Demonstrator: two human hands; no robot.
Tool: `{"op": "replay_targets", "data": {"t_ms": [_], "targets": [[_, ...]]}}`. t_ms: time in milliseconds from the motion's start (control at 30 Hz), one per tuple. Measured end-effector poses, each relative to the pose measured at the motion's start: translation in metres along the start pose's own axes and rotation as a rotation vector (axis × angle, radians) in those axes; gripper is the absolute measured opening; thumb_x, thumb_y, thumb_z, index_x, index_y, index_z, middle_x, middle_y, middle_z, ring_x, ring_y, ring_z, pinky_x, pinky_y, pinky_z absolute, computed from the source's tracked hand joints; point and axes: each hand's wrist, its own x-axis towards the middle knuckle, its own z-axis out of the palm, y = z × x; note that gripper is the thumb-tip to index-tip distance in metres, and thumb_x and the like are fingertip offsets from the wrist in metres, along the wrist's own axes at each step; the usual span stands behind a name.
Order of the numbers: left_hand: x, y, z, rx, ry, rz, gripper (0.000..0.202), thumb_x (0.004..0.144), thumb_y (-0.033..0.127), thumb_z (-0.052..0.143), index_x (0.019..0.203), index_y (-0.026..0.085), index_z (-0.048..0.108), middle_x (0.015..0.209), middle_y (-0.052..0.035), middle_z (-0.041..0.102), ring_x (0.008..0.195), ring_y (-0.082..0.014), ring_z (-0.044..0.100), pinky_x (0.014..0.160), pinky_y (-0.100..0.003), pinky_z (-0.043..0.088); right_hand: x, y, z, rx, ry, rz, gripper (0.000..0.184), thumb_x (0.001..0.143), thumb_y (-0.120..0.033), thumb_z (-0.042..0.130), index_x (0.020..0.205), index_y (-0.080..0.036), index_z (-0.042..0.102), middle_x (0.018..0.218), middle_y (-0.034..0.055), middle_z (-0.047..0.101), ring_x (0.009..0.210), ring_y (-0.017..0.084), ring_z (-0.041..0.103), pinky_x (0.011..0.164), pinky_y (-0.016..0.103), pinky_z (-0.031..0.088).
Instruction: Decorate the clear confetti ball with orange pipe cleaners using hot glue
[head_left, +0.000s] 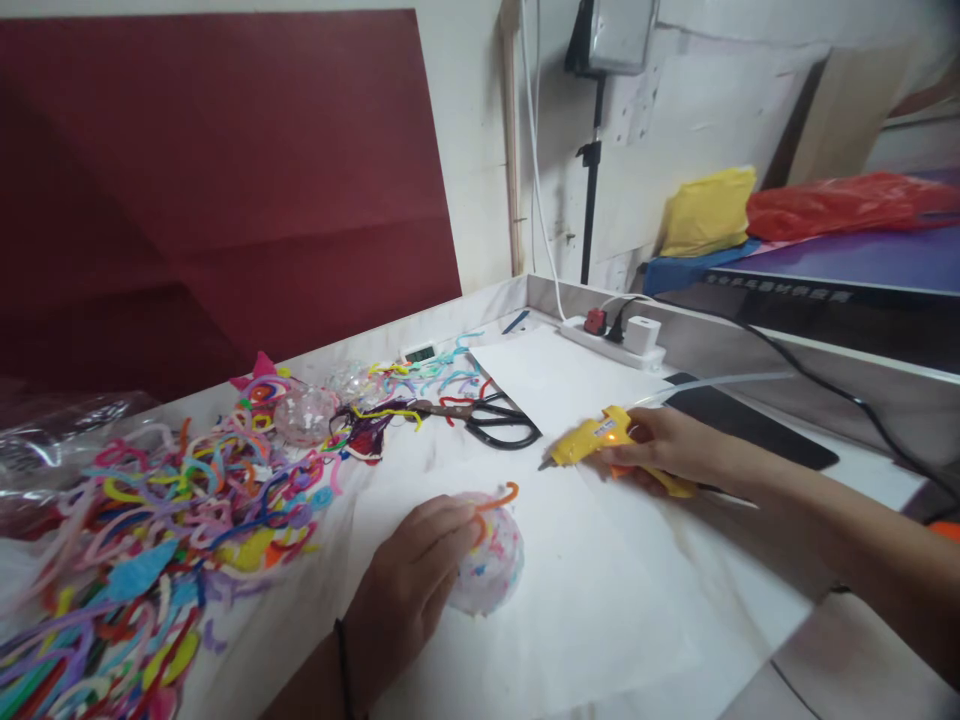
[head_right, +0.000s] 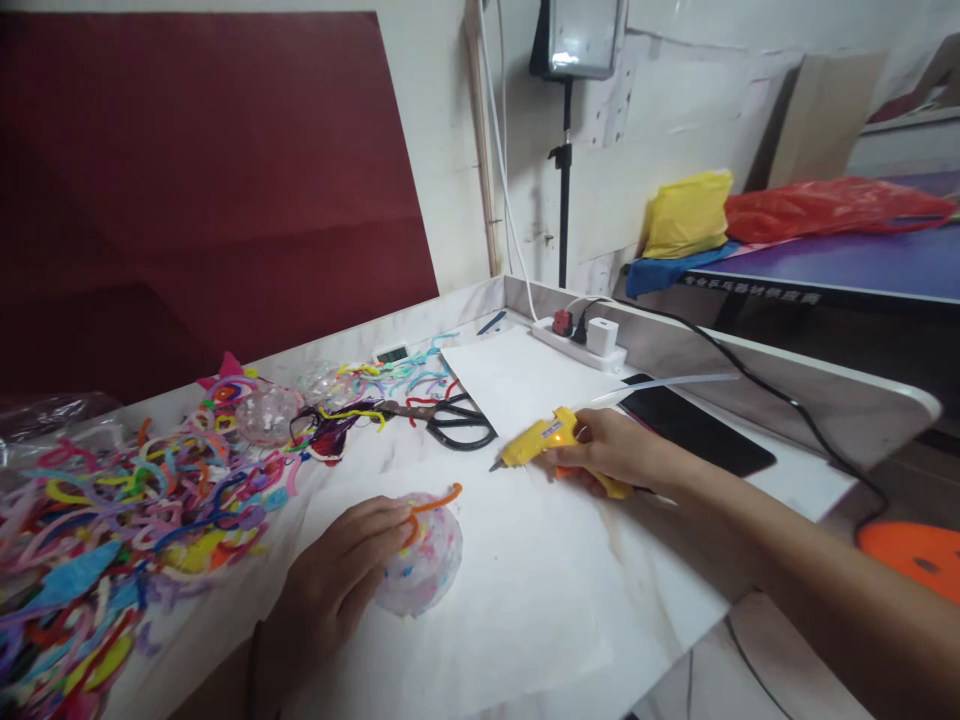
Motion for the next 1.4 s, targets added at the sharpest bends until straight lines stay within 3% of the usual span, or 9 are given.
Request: {"op": "replay_targets", "data": {"t_ms": [100,167,267,367,433,500,600,800,1400], "targets": [[0.001,0.001,-0.001,0.007,-0.004,0.007,0.025,0.096,0.012,0.044,0.117,0.012,0.058,0.119,-0.0108,0.063,0.121,-0.0178,0.052,0.107,-0.033,0.043,0.001,0.004,-0.004,-0.458,0.242,-0.108,0.039,0.071,-0.058,0.065,0.068,-0.02,0.059,0.067,0.0053,0.065,0.057,0.019,0.059,0.052,0.029,0.039],[0.001,0.001,-0.001,0.006,-0.007,0.005,0.025,0.096,0.012,0.045,0.117,0.012,0.058,0.119,-0.0108,0.063,0.121,-0.0178,0.052,0.107,-0.033,0.043,-0.002,0.005,-0.003,-0.635,0.307,-0.113,0.039,0.076,-0.059,0.058,0.069,-0.02,0.062,0.067,0.0068,0.067,0.059,0.021,0.059,0.053,0.03,0.037],[-0.001,0.0,0.0,0.009,-0.01,-0.005,0.025,0.096,0.012,0.045,0.117,0.013,0.058,0.119,-0.0105,0.062,0.12,-0.0177,0.052,0.107,-0.033,0.042,-0.011,0.005,0.002,-0.771,0.371,-0.127,0.037,0.082,-0.054,0.052,0.074,-0.02,0.064,0.071,0.0085,0.067,0.061,0.024,0.061,0.051,0.03,0.035],[-0.002,-0.001,0.002,0.009,-0.013,-0.012,0.027,0.096,0.012,0.043,0.119,0.014,0.058,0.119,-0.0105,0.062,0.121,-0.0184,0.052,0.107,-0.034,0.043,-0.022,0.002,0.014,-0.773,0.476,-0.365,0.027,0.087,-0.039,0.05,0.087,-0.019,0.067,0.086,0.0111,0.066,0.075,0.026,0.062,0.057,0.032,0.043],[-0.004,-0.002,0.003,0.003,-0.016,-0.018,0.028,0.096,0.013,0.043,0.12,0.014,0.057,0.119,-0.0106,0.062,0.121,-0.0197,0.052,0.106,-0.036,0.044,-0.029,-0.005,0.026,-0.668,0.442,-0.633,0.023,0.09,-0.026,0.046,0.095,-0.018,0.067,0.093,0.0116,0.065,0.084,0.024,0.062,0.067,0.034,0.048],[-0.005,-0.004,0.003,0.002,-0.031,-0.018,0.029,0.096,0.013,0.044,0.122,0.015,0.056,0.12,-0.0108,0.062,0.122,-0.021,0.051,0.105,-0.038,0.045,-0.034,-0.016,0.04,-0.526,0.329,-0.858,0.024,0.091,-0.016,0.044,0.102,-0.018,0.065,0.099,0.0112,0.065,0.091,0.021,0.061,0.077,0.034,0.049],[-0.007,-0.005,0.003,0.019,-0.048,-0.007,0.031,0.096,0.015,0.046,0.125,0.015,0.054,0.121,-0.0112,0.061,0.123,-0.0219,0.05,0.103,-0.037,0.047,-0.035,-0.035,0.065,-0.433,0.202,-0.999,0.024,0.088,-0.01,0.05,0.107,-0.017,0.062,0.098,0.0099,0.067,0.094,0.021,0.058,0.08,0.034,0.048],[-0.009,-0.006,0.003,0.047,-0.052,-0.005,0.031,0.095,0.013,0.046,0.125,0.014,0.054,0.121,-0.0115,0.061,0.123,-0.0217,0.05,0.104,-0.037,0.046,-0.021,-0.05,0.096,-0.493,0.094,-1.008,0.019,0.087,-0.006,0.051,0.098,-0.013,0.065,0.081,0.0078,0.065,0.08,0.02,0.053,0.072,0.033,0.042],[-0.004,0.001,0.0,0.111,-0.054,-0.029,0.029,0.096,0.014,0.042,0.121,0.013,0.057,0.115,-0.0104,0.065,0.118,-0.0188,0.055,0.102,-0.032,0.048,-0.049,-0.053,0.109,-0.43,0.274,-1.051,0.026,0.092,-0.013,0.045,0.077,-0.014,0.066,0.065,0.0042,0.056,0.065,0.018,0.043,0.062,0.032,0.03]]}}
